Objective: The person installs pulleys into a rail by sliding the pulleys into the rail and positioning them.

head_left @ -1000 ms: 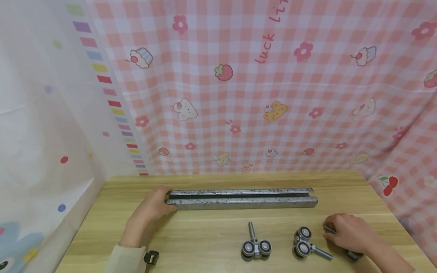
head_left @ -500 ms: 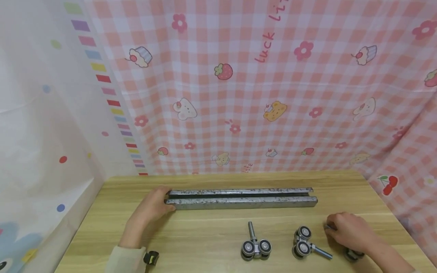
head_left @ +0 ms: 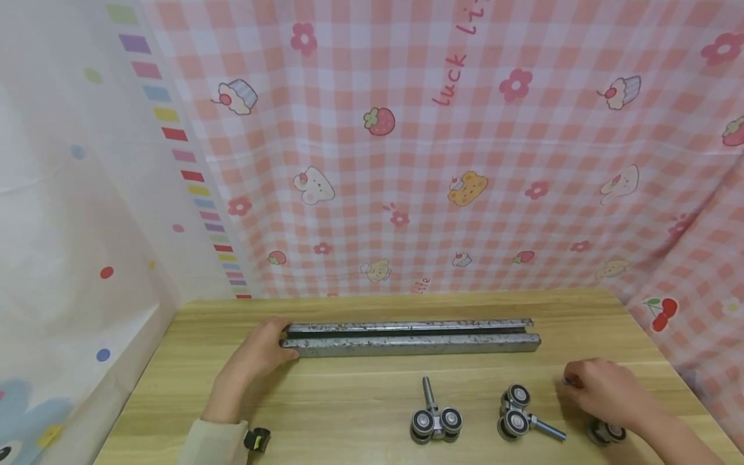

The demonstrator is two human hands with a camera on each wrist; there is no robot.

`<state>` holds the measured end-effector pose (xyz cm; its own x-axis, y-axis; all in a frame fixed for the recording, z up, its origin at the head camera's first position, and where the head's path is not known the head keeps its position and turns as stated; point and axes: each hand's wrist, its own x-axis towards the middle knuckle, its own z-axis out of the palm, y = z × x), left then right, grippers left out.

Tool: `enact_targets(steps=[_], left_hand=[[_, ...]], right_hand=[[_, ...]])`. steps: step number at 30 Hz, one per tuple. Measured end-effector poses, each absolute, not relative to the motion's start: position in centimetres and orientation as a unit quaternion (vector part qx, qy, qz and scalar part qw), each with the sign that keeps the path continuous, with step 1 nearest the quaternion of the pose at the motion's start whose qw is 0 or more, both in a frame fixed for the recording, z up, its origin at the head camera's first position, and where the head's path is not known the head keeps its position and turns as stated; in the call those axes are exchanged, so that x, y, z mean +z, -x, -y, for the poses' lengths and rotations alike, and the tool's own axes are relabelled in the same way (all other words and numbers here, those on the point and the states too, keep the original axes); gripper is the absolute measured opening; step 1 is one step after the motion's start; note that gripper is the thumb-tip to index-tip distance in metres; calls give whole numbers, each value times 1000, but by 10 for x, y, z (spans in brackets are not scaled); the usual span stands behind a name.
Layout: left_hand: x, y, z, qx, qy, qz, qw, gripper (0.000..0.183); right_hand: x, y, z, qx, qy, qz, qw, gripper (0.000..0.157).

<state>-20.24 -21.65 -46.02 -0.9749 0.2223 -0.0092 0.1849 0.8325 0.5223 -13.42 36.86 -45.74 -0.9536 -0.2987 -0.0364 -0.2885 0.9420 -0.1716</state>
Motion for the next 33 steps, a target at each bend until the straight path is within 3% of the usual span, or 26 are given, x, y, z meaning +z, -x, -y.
enact_targets(steps=[11,21,24,28,33], left_hand=[[-462,204,217,269,-114,-956,27,57],[-463,205,219,272,-109,-955,45,62],[-463,205,220,273,-108,-955,49,63],[-463,206,219,270,-112,-955,45,63],[-463,206,218,268,-116,-956,39,62]], right_hand=[[-444,127,-380,-102,128,-986,31,9],[-435,109,-393,-123,126,-984,10,25],[-433,105,-397,-114,124,-986,-3,19],[-436,99,-402,-106,128,-985,-43,14],[-442,94,-410,-98,140,-978,-122,20]])
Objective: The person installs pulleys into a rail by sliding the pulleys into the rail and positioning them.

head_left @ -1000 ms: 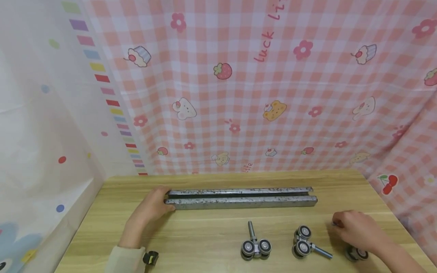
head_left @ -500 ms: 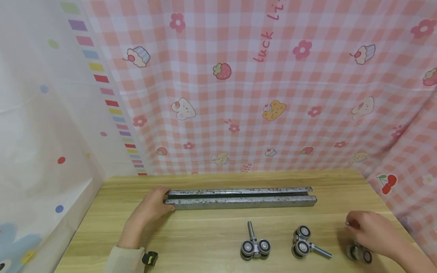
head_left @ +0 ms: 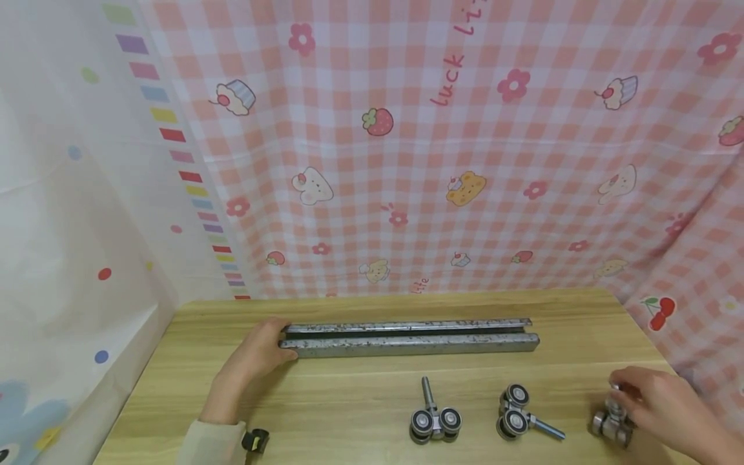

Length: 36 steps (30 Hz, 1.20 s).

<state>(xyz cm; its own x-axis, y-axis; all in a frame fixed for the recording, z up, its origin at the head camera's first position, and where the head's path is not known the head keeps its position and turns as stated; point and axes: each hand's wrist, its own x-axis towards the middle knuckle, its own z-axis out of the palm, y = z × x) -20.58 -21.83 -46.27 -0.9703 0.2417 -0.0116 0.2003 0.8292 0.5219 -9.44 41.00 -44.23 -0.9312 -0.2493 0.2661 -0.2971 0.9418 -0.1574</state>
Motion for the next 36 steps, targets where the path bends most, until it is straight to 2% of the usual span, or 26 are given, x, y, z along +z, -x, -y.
enact_targets(steps=[2,8,13,17,21,28,36], left_hand=[[-463,206,219,270,-116,-955,38,62],[-464,206,219,270,-122,-955,29,62],[-464,206,217,270,-123,-955,24,63],[-463,206,217,271,-119,-955,28,65],[-464,205,217,276,-121,-953,24,65],[-464,204,216,281,-128,-951,19,59],[-468,207,216,276,-141,-951,5,52]], right_hand=[[-444,94,-412,93,-139,975,147,23],[-448,94,-419,102,-137,970,176,25],[-450,96,-421,120,-117,971,170,21],[-454,99,-425,141,-125,964,185,24],[-455,104,-429,173,-116,962,177,23],[-452,111,-431,202,-88,961,168,18],[-450,121,-436,201,-67,963,165,21]])
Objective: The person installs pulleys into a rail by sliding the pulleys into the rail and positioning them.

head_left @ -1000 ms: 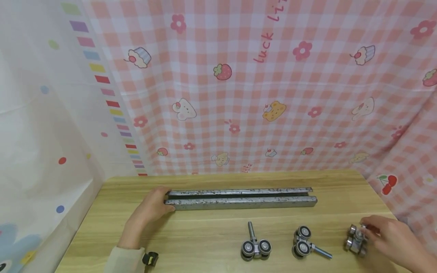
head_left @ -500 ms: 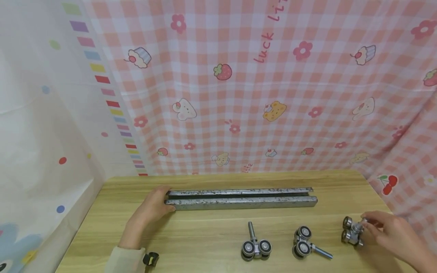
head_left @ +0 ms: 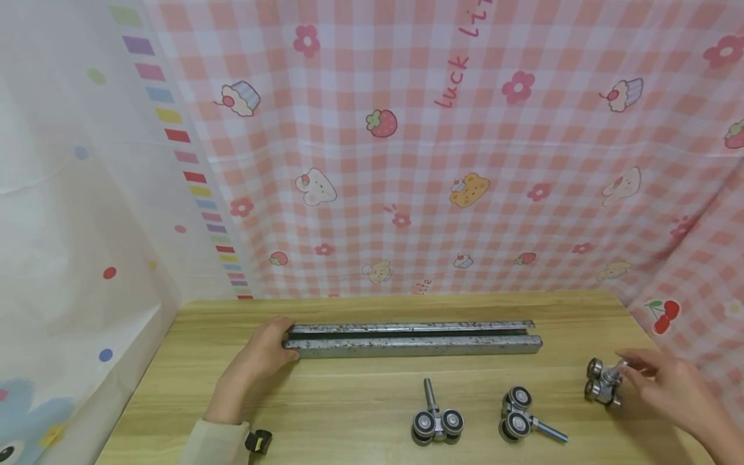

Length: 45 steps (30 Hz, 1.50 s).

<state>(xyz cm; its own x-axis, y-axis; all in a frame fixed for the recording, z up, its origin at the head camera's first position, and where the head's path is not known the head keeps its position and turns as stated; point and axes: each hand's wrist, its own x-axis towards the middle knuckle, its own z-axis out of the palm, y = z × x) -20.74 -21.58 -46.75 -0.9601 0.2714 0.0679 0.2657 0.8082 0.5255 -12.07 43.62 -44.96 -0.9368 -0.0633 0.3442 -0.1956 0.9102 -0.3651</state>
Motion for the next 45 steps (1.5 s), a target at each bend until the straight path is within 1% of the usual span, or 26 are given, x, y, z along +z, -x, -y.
enact_targets(steps=[4,8,14,19,22,34,40,45], left_hand=[[-468,207,217,283,-132,-950,16,60],[-467,206,218,287,-128,-949,23,69],[-467,206,217,284,-131,-950,24,67],[-468,205,218,286,-130,-949,27,65],[-468,206,218,286,-130,-949,27,65],[-468,207,218,280,-130,-951,26,62],[-466,205,216,278,-124,-952,33,62],[-465,204,216,277,-120,-953,39,63]], right_hand=[[-454,125,-439,205,-61,959,188,18],[-457,131,-442,214,-52,954,203,19],[-459,138,-447,224,-46,951,208,20],[-461,145,-452,226,-51,943,238,21],[-461,149,-454,221,-50,942,246,20],[-457,161,-460,205,-10,954,218,18],[-450,166,-455,202,22,960,192,21],[-450,169,-454,210,32,958,191,23]])
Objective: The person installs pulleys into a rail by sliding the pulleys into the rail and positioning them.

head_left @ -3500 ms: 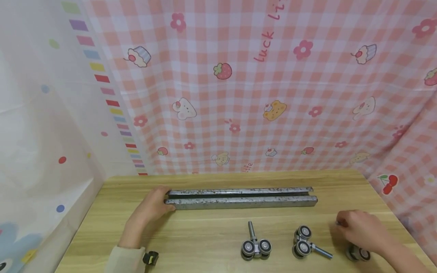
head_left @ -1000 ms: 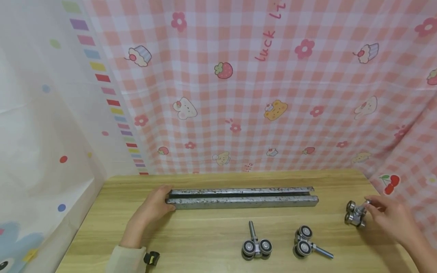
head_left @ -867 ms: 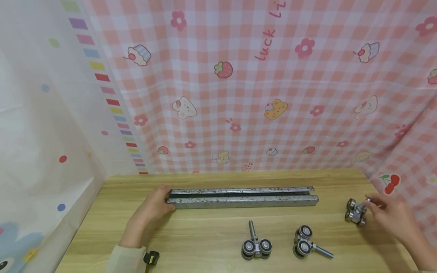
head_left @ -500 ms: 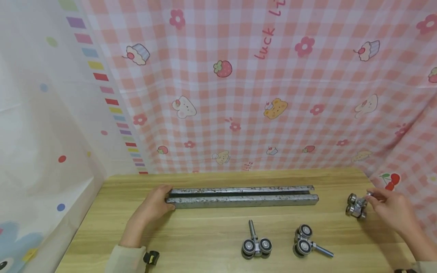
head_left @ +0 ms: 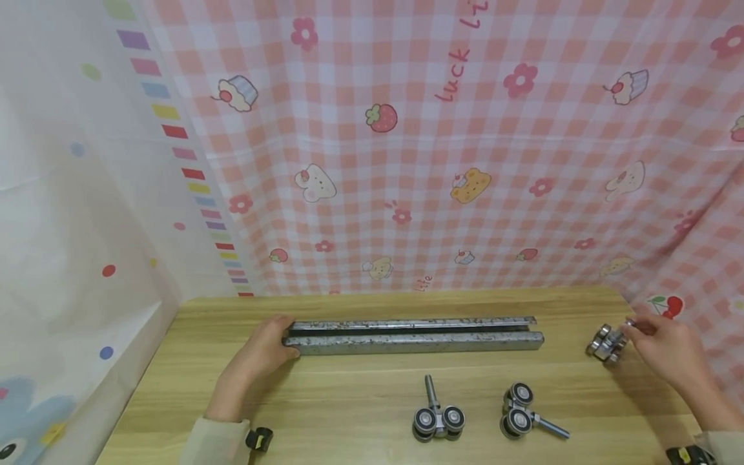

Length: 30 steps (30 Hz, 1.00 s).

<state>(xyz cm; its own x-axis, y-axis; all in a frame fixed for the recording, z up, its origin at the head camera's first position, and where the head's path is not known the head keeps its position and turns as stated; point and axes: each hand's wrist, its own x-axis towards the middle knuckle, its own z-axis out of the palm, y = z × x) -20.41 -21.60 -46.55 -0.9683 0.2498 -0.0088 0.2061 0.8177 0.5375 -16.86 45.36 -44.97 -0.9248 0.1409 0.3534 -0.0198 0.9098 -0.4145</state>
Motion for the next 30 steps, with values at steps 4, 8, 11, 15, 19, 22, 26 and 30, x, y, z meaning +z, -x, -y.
enact_targets(steps=[4,8,11,15,19,22,26,30], left_hand=[[-464,204,216,275,-120,-953,40,63],[-464,205,216,272,-126,-954,28,62],[-466,206,217,272,-132,-953,17,61],[-468,205,218,276,-136,-951,10,60],[-469,205,218,279,-133,-951,10,59],[-469,205,217,277,-136,-951,7,58],[-468,205,217,275,-138,-951,6,56],[-467,205,217,280,-130,-951,16,57]], right_hand=[[-449,171,-454,208,29,958,195,22],[-448,173,-453,206,29,959,195,20],[-449,174,-452,208,35,959,191,19],[-451,175,-450,215,35,955,200,17],[-454,176,-449,219,30,953,207,17],[-454,176,-447,219,33,955,199,19],[-452,176,-444,216,37,956,192,22],[-450,177,-438,216,33,957,192,23]])
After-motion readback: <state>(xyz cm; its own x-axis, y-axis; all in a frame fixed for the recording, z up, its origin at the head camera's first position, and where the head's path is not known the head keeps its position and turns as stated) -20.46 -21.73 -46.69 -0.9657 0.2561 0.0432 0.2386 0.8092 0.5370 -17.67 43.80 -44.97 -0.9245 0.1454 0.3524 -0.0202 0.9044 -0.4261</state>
